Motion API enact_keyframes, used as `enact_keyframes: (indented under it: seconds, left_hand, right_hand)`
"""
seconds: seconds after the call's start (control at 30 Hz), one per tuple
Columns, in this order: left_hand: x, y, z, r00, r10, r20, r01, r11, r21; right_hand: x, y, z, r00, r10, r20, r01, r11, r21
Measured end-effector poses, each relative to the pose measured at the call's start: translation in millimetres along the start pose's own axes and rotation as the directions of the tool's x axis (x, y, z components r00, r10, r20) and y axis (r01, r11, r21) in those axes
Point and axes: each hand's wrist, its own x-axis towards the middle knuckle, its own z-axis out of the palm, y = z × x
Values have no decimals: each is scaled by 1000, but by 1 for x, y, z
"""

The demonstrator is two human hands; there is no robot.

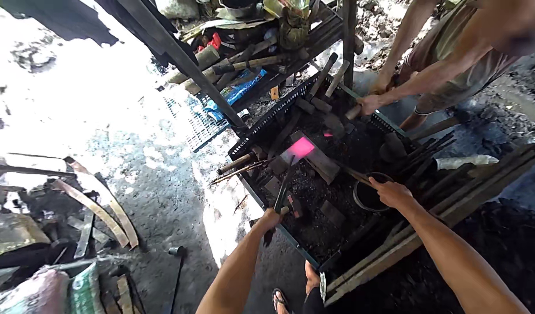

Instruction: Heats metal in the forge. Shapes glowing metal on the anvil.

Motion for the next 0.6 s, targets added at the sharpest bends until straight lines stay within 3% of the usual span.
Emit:
enact_keyframes:
  seconds: [0.17, 0.27, 0.43, 0.53, 0.6]
  left_hand:
    - [-22, -8, 13, 999, 31, -31, -24, 976, 217]
    - [-20, 15, 19, 997, 60, -40, -49, 969, 243]
    - [-13, 61, 37, 993, 117, -35, -111, 984, 138]
    - [-23, 81, 51, 992, 109, -64, -108, 994, 22]
    - [-29, 78, 60, 984, 172, -55, -176, 981, -81]
  right_hand:
    - [-2, 18, 28, 991, 122, 50, -131, 956, 262]
    - [-24, 13, 49, 982, 181, 49, -188, 936, 298]
    - [-97, -10, 102, 965, 262, 2, -244, 898, 367]
    - [-144, -34, 119, 943, 332, -30, -269, 811, 520]
    - [-173, -56, 130, 929, 366, -56, -250, 732, 633]
